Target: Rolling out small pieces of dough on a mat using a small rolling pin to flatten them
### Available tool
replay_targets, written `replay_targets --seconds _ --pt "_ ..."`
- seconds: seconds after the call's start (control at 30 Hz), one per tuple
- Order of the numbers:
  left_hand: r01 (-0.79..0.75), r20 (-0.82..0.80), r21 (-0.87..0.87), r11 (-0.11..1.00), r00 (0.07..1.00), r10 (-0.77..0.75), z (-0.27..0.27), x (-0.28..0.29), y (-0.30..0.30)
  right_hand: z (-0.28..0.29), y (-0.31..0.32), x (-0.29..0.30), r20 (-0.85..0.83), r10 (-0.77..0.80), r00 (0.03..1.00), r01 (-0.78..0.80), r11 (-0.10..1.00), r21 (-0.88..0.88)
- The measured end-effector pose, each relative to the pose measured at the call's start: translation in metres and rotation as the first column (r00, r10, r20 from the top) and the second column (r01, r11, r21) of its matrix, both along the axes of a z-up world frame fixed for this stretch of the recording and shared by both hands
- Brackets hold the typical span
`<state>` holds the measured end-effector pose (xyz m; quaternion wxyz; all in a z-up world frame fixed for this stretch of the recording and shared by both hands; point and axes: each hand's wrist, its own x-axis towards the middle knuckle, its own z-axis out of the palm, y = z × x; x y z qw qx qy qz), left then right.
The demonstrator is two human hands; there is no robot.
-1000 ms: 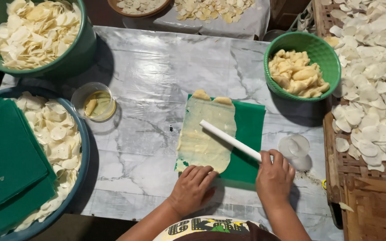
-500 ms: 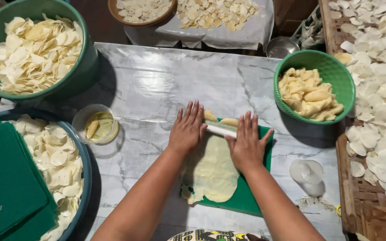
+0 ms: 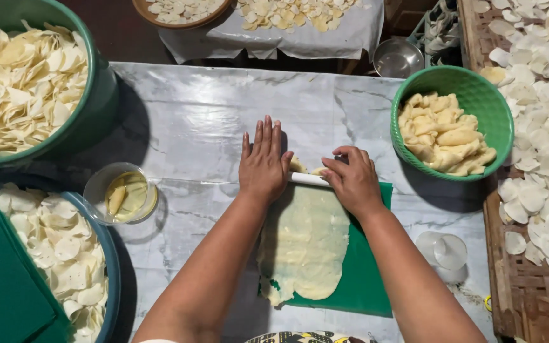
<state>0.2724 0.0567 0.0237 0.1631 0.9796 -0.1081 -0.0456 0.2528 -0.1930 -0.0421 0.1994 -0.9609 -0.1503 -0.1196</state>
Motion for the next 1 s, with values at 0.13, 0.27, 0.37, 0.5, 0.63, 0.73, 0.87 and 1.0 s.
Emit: replay_targets --seconds 0.13,0.27,0.37,0.5,0.63,0.73,0.87,1.0 --pt "0.0 0.037 -0.006 1.0 0.999 0.0 -0.002 -0.003 0.0 0.013 0.006 -0.002 -0.114 0.02 0.993 -0.012 0.998 0.068" --pt "-0.013 -0.025 0.025 1.0 1.0 0.014 0.001 -0.007 -0.001 0.03 0.012 0.004 -0.348 0.075 0.935 0.004 0.975 0.221" --pt "-0.021 -0.04 0.031 0.999 0.999 0.022 0.001 -0.006 -0.001 0.043 0.016 0.011 -0.468 0.02 0.884 0.113 0.961 0.254" --pt "-0.031 -0.077 0.032 0.999 0.996 0.034 0.0 -0.002 -0.002 0.041 0.005 0.021 -0.553 -0.08 0.83 0.39 0.792 0.47" --pt "-0.042 -0.083 0.02 0.999 0.996 0.043 -0.003 0.003 -0.003 0.088 -0.002 -0.004 -0.417 -0.089 0.904 0.363 0.674 0.644" --pt "-0.056 -0.081 0.023 0.998 0.995 0.057 -0.008 0.009 -0.003 0.108 -0.004 -0.04 -0.363 -0.223 0.905 0.418 0.63 0.654" --pt "-0.057 -0.055 0.007 0.998 0.997 0.057 -0.004 0.007 -0.003 0.065 -0.01 -0.089 -0.453 -0.289 0.844 0.502 0.725 0.472" --pt "0.024 0.427 -0.148 0.989 0.903 0.041 -0.024 -0.005 0.001 0.03 0.0 -0.106 -0.365 -0.438 0.821 0.549 0.781 0.298"
